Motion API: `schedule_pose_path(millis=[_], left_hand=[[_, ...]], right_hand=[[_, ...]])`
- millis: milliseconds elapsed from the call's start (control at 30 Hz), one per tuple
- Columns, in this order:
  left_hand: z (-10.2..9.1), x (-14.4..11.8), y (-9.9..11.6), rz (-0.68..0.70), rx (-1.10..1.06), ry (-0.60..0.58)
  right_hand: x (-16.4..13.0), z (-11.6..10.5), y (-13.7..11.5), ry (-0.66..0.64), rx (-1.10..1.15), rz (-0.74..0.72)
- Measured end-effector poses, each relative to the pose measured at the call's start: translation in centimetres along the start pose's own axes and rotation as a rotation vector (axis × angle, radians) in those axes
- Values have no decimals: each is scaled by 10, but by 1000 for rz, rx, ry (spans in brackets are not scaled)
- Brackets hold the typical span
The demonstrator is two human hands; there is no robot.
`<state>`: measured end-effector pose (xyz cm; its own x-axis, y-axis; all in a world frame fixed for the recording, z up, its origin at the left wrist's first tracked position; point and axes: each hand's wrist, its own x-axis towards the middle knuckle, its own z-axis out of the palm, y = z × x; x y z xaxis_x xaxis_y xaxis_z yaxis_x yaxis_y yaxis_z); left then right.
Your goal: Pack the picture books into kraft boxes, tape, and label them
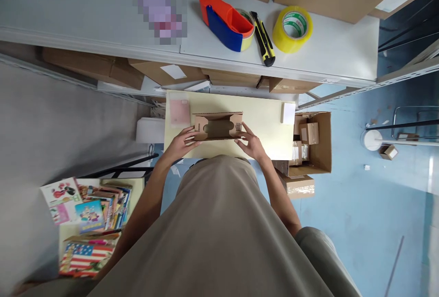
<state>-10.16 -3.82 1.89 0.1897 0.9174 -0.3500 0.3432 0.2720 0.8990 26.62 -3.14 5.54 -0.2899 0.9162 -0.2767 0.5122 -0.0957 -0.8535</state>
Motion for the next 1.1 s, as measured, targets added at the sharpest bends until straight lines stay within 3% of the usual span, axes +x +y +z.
schedule_pose_path(millis=[167, 400, 700, 933, 1100], left_hand=[[-2, 8, 2, 26, 55, 4], [10, 25, 15, -191, 369, 263], [3, 35, 28, 76, 430, 201], [13, 22, 22, 66, 361, 218], [26, 18, 15, 19, 310, 299]], right_hand=[[0, -7, -2, -51, -30, -2], [23, 0, 7, 202, -91, 227], [36, -11, 10, 97, -139, 96], [18, 7, 14, 106, -145, 52], [22, 15, 11, 203, -139, 37]])
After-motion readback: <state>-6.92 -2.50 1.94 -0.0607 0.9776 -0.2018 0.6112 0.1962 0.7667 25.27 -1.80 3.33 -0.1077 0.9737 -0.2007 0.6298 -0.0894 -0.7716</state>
